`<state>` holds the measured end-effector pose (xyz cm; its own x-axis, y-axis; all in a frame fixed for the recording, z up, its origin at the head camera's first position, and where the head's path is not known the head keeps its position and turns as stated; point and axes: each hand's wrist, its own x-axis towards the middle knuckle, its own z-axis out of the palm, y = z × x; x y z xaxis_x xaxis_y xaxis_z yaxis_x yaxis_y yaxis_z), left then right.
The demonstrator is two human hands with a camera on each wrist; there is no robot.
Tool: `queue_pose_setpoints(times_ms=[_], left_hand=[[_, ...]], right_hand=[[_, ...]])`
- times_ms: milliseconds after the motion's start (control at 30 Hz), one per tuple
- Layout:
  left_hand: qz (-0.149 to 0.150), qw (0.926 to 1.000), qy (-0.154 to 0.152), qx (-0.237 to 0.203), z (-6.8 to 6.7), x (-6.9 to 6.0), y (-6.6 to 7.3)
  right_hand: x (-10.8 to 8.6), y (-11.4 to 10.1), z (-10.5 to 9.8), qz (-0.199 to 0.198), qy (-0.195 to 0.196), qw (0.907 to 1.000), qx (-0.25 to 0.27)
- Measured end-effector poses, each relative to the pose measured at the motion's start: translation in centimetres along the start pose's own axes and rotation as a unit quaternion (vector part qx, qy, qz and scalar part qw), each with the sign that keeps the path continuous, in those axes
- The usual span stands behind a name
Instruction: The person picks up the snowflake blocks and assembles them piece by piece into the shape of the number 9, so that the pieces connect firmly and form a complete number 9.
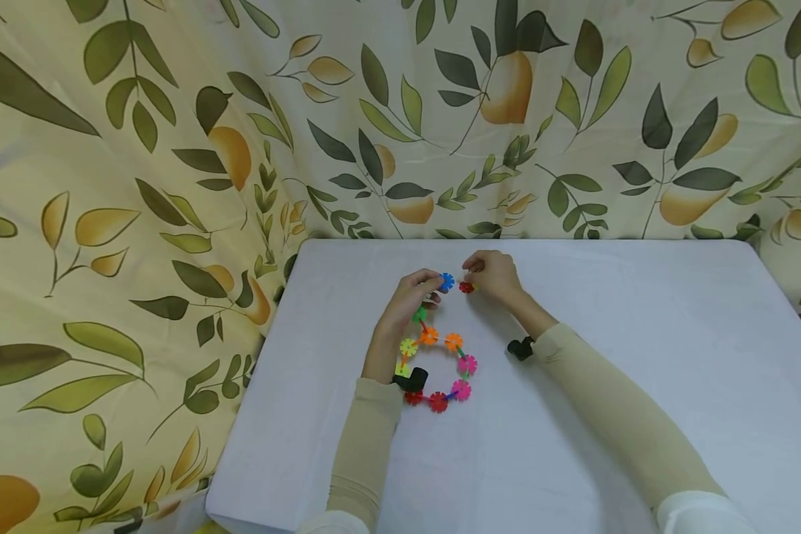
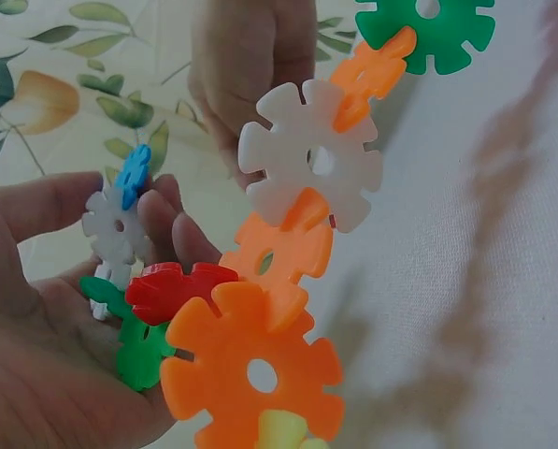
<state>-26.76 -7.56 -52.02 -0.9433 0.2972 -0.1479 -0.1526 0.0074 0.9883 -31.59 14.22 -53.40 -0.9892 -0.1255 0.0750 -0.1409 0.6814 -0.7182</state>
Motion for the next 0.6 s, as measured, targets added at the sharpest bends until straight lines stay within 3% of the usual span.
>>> queue_pose_setpoints(times_ms=[300, 600], left_hand=[[0.006, 0.9998, 0.017, -0.013, -0.1, 0.1, -0.2], [0.000, 0.9991, 0.025, -0.035, 0.0, 0.1, -0.2]], right_hand=[[-1.8, -0.3, -1.0, -0.021, 0.021, 0.9990, 0.032], [-3.8, -1.3, -0.9, -0.065, 0.014, 0.9912, 0.115]])
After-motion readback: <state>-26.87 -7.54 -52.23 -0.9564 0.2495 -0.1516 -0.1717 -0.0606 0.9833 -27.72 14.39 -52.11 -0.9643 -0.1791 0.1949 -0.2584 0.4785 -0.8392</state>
